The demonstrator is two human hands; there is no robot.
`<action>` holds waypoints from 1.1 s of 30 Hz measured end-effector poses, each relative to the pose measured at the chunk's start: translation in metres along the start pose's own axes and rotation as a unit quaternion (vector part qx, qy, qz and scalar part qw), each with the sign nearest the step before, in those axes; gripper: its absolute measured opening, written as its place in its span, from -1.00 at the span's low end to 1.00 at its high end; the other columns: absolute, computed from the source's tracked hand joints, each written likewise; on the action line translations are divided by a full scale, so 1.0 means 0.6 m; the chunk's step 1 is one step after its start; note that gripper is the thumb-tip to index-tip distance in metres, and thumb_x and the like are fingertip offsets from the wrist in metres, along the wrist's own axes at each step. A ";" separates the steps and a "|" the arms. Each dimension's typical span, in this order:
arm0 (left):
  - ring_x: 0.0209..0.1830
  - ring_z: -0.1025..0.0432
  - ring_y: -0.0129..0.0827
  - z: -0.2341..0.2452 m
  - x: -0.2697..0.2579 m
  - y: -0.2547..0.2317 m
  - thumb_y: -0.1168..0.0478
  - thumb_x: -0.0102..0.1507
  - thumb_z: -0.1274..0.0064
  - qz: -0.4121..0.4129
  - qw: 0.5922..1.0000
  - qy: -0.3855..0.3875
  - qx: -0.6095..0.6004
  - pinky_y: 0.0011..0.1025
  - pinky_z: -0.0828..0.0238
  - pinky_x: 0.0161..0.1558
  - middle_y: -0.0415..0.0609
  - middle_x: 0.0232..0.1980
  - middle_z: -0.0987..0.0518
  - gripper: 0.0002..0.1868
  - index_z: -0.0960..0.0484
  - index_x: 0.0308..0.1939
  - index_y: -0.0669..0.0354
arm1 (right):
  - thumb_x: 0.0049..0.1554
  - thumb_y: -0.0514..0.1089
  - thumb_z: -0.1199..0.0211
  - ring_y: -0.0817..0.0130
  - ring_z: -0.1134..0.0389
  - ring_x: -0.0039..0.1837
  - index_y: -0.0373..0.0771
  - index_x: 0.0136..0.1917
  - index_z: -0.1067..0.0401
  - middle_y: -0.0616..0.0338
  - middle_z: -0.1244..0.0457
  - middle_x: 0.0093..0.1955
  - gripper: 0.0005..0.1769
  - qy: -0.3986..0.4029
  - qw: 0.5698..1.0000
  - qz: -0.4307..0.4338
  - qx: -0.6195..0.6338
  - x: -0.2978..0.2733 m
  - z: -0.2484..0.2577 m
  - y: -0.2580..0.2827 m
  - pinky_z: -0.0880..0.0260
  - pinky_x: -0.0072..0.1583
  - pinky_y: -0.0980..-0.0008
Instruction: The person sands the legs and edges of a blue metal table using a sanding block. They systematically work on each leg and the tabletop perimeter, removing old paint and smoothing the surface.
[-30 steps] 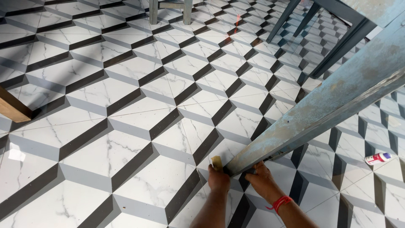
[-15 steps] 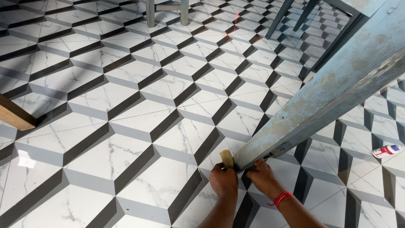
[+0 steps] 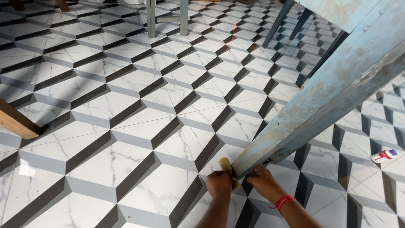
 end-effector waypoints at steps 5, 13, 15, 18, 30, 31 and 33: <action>-0.17 -0.66 -0.04 0.019 -0.001 -0.026 0.24 0.15 -0.13 -0.055 0.994 -0.052 0.078 -0.19 -0.60 -0.08 0.16 -0.20 -0.72 -0.77 -0.76 -0.15 0.20 | 0.01 -0.28 -0.24 0.21 -0.35 0.35 -0.27 0.36 -0.35 0.07 -0.37 0.30 -0.39 -0.015 1.000 -0.018 -0.008 -0.004 0.002 0.005 -0.28 0.37 0.33; -0.09 -0.62 -0.07 -0.005 -0.020 -0.068 0.21 0.16 -0.13 -0.062 0.987 -0.046 0.141 -0.24 -0.55 0.02 0.17 -0.15 -0.72 -0.79 -0.79 -0.24 0.23 | 0.02 -0.30 -0.22 0.29 -0.27 0.39 -0.22 0.40 -0.30 0.14 -0.34 0.32 -0.36 0.017 1.000 -0.024 -0.008 -0.014 -0.001 0.017 -0.19 0.39 0.36; -0.12 -0.67 -0.08 0.012 -0.031 -0.076 0.22 0.15 -0.08 -0.044 0.995 -0.028 0.085 -0.25 -0.58 0.00 0.15 -0.16 -0.75 -0.77 -0.80 -0.26 0.21 | 0.04 -0.30 -0.19 0.11 -0.37 0.30 -0.32 0.37 -0.33 -0.04 -0.38 0.25 -0.41 0.012 0.999 -0.030 -0.004 -0.013 0.002 0.018 -0.33 0.30 0.24; -0.12 -0.66 -0.09 0.022 -0.043 -0.080 0.26 0.11 -0.04 -0.049 0.998 -0.038 0.034 -0.24 -0.57 0.00 0.12 -0.16 -0.76 -0.75 -0.81 -0.26 0.17 | 0.03 -0.31 -0.18 0.16 -0.39 0.30 -0.31 0.38 -0.30 0.00 -0.37 0.28 -0.39 0.003 1.000 -0.016 0.003 -0.023 0.001 0.020 -0.35 0.30 0.27; -0.10 -0.62 -0.02 0.018 -0.076 -0.118 0.19 0.11 -0.10 -0.100 0.986 -0.063 0.116 -0.20 -0.54 -0.03 0.12 -0.16 -0.73 -0.76 -0.82 -0.25 0.16 | -0.03 -0.39 -0.13 0.14 -0.36 0.32 -0.27 0.42 -0.21 -0.03 -0.35 0.31 -0.29 0.009 0.999 0.023 0.027 0.017 -0.006 -0.014 -0.32 0.31 0.26; -0.12 -0.64 -0.03 0.021 -0.082 -0.120 0.18 0.12 -0.10 -0.089 0.989 -0.055 0.105 -0.21 -0.55 -0.03 0.11 -0.18 -0.73 -0.75 -0.81 -0.24 0.17 | -0.04 -0.40 -0.10 0.11 -0.38 0.30 -0.31 0.41 -0.22 -0.05 -0.37 0.29 -0.29 0.015 0.999 0.024 0.041 0.021 -0.008 -0.020 -0.35 0.30 0.24; -0.15 -0.67 -0.06 0.022 -0.089 -0.124 0.17 0.14 -0.09 -0.069 0.994 -0.041 0.081 -0.22 -0.56 -0.03 0.11 -0.20 -0.75 -0.74 -0.79 -0.23 0.19 | -0.02 -0.39 -0.13 0.20 -0.29 0.35 -0.31 0.42 -0.21 0.01 -0.31 0.33 -0.30 0.011 0.999 0.030 0.016 0.021 -0.006 -0.028 -0.24 0.35 0.31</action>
Point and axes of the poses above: each hand's wrist, its own x-axis towards the middle knuckle, its own z-axis out of the back of the hand, y = z × x, the point moved 7 cm from there along x, towards the middle knuckle
